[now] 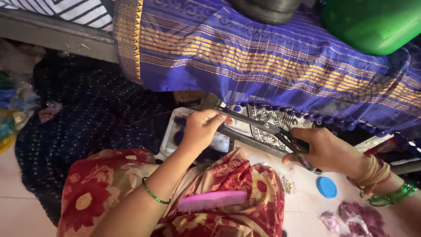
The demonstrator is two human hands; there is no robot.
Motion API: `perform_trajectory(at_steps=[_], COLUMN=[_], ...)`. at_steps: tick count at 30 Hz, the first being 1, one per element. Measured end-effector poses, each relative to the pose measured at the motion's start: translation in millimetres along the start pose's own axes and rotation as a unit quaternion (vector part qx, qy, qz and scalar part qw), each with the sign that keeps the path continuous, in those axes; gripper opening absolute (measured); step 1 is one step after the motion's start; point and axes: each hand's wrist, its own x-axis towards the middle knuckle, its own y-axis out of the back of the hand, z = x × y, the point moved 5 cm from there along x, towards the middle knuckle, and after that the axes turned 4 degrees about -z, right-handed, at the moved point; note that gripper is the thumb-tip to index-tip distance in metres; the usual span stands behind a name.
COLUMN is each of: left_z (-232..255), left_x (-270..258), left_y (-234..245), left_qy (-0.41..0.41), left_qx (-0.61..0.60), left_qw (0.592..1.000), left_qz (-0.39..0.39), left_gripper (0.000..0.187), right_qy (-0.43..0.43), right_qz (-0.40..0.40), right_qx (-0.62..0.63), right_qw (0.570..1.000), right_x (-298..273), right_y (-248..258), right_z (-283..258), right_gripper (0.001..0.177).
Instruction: Manually tie and trim decorative tassels on the edge of a blue and gold sari.
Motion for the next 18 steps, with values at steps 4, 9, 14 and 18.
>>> perform_trajectory(at_steps=[4, 9, 14, 18], left_z=[-4.9, -24.0, -87.6, -108.9], left_x=[-1.7, -21.0, -51.6, -67.4], left_y=[-0.4, -4.2, 17.5, 27.5], left_qy=[-0.016, 0.018, 0.099, 0.159], left_qx=[0.029, 0.127, 0.13, 0.003], left_qw=[0.999, 0.992, 0.986, 0.987], left_qz=[0.005, -0.007, -0.025, -0.009], left_gripper=[0.017, 0.016, 0.021, 0.026], right_qy=[-0.036, -0.022, -0.073, 0.012], right_qz=[-0.019, -0.049, -0.129, -0.232], right_qx=[-0.007, -0.021, 0.015, 0.13], right_qw=[0.999, 0.998, 0.989, 0.964], right_x=[-4.6, -13.8, -33.9, -53.3], right_y=[-3.4, -40.9, -91.7, -159.7], right_z=[2.8, 28.1, 45.3, 44.8], right_gripper=[0.054, 0.049, 0.044, 0.027])
